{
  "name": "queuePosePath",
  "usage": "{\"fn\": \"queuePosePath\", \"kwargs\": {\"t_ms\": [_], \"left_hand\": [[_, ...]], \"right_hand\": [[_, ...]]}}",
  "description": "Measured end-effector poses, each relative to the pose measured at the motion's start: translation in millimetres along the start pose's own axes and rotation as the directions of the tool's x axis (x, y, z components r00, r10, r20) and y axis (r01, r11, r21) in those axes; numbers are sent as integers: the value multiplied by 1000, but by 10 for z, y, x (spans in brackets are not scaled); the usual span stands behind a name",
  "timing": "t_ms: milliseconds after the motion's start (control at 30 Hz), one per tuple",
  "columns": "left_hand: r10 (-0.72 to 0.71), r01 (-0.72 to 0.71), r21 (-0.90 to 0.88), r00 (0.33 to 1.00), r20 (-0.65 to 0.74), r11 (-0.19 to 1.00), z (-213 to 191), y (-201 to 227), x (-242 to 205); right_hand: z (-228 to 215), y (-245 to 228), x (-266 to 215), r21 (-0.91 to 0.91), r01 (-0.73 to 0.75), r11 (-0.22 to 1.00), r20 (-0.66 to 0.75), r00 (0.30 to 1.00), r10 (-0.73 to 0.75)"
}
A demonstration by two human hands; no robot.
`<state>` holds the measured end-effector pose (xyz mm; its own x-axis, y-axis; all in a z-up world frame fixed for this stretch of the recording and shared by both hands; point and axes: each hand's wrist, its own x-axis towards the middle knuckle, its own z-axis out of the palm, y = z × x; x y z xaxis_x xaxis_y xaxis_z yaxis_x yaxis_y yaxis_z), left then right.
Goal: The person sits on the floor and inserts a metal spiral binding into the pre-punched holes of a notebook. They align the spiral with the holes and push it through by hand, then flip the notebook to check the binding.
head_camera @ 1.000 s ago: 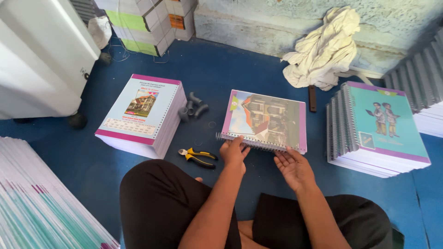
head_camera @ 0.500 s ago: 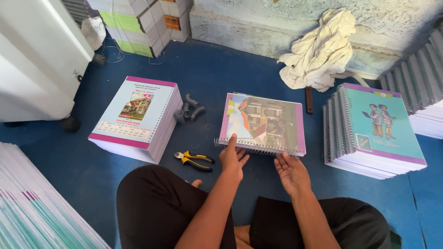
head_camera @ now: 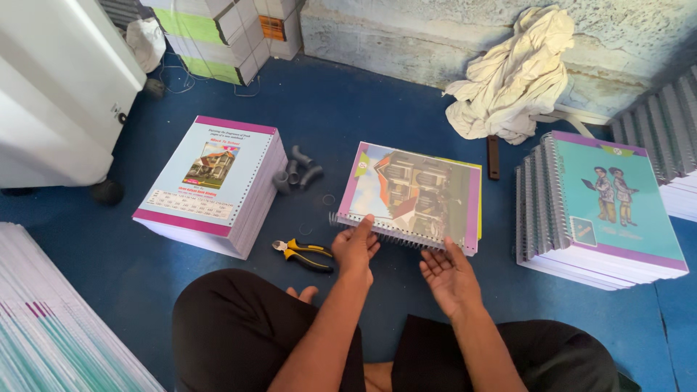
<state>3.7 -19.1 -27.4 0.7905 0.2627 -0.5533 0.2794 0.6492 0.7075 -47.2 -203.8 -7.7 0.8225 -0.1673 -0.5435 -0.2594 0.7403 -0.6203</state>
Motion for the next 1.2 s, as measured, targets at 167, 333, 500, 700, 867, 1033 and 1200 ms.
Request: {"fn": "queuePosePath", "kwargs": {"t_ms": [167, 333, 500, 700, 867, 1033, 1200], "left_hand": [[-90, 86, 87, 995, 43, 993, -20, 58, -6], [-119, 148, -159, 976, 180, 976, -51, 35, 20], [-35, 104, -283, 971, 238, 953, -49, -27, 35], [-47, 49, -28, 997, 65, 998, 13, 44, -107], [-94, 92, 156, 996, 7, 984, 65, 170, -233], [-110, 120, -86, 988, 106, 989, 29, 124, -214], [-12, 64, -299, 985, 171, 952, -55, 30, -83]], "right_hand": [[13, 94, 21, 104, 85, 991, 87, 992, -94], [-61, 158, 115, 14, 111, 994, -21, 994, -110], [-67, 152, 151, -69, 92, 993, -97, 990, -99], [81, 109, 23, 3, 68, 998, 1, 998, -68], [109, 94, -32, -64, 145, 987, 76, 987, -140], [-6, 140, 96, -186, 92, 978, -42, 994, -102], [-30, 98, 180, -196, 12, 981, -61, 998, -24]]}}
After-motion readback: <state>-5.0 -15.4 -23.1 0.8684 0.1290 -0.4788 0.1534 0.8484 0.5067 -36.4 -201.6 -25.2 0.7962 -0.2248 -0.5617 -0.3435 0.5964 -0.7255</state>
